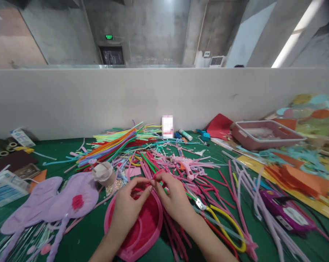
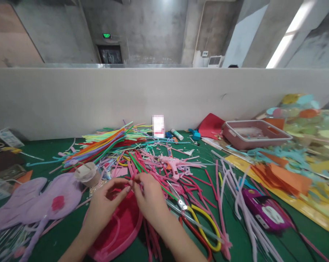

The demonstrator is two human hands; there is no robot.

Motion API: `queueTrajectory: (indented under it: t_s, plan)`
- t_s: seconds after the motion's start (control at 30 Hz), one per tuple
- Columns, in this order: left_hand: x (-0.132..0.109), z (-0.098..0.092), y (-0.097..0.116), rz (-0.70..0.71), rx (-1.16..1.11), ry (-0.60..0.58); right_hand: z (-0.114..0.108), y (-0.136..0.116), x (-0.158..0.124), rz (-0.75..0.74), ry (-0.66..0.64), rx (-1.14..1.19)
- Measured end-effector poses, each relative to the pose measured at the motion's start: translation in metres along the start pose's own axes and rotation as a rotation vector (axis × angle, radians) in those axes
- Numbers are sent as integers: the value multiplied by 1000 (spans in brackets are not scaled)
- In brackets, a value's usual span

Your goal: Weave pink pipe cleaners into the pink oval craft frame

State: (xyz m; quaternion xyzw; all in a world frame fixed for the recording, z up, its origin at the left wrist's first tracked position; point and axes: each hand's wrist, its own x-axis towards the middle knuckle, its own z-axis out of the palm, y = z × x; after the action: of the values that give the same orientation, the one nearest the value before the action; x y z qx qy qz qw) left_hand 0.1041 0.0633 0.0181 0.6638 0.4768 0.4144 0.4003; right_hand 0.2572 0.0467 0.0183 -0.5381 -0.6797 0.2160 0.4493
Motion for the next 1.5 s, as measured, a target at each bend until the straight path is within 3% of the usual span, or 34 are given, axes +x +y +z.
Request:
queueTrajectory:
  t_s: [0.13, 0.37, 0.5, 0.67, 0.83, 0.97, 1.07, 1.17, 1.3, 1.4, 1.5]
  plan:
    - [4, -1, -4, 4, 28, 65, -32, -12, 2, 66, -237, -86]
    - [11, -12, -15, 20, -32, 182, -97, 3, -18, 342, -184, -528]
    - [12, -14, -19, 3, -96, 194, -114, 10, -46, 473, -360, -762]
    - [11, -9, -15, -65, -241, 199, -122, 4, -83, 560, -471, -766]
    - [10, -6, -11, -114, -358, 167, -111, 25, -112, 434, -455, -710]
    - [9, -7, -7, -122, -401, 125, -94, 34, -114, 453, -366, -859]
    - [8, -9, -4, -129, -420, 117, -90, 30, -106, 543, -412, -917]
    - [7, -10, -2, -138, -427, 121, -100, 28, -97, 561, -430, -817]
    - [7, -10, -1, -143, -420, 129, -130, 26, -87, 631, -437, -253]
    - [7, -9, -2, -138, -413, 135, -151, 17, -81, 775, -540, 118]
    - [7, -10, -1, -133, -404, 128, -160, 4, -81, 779, -663, 227]
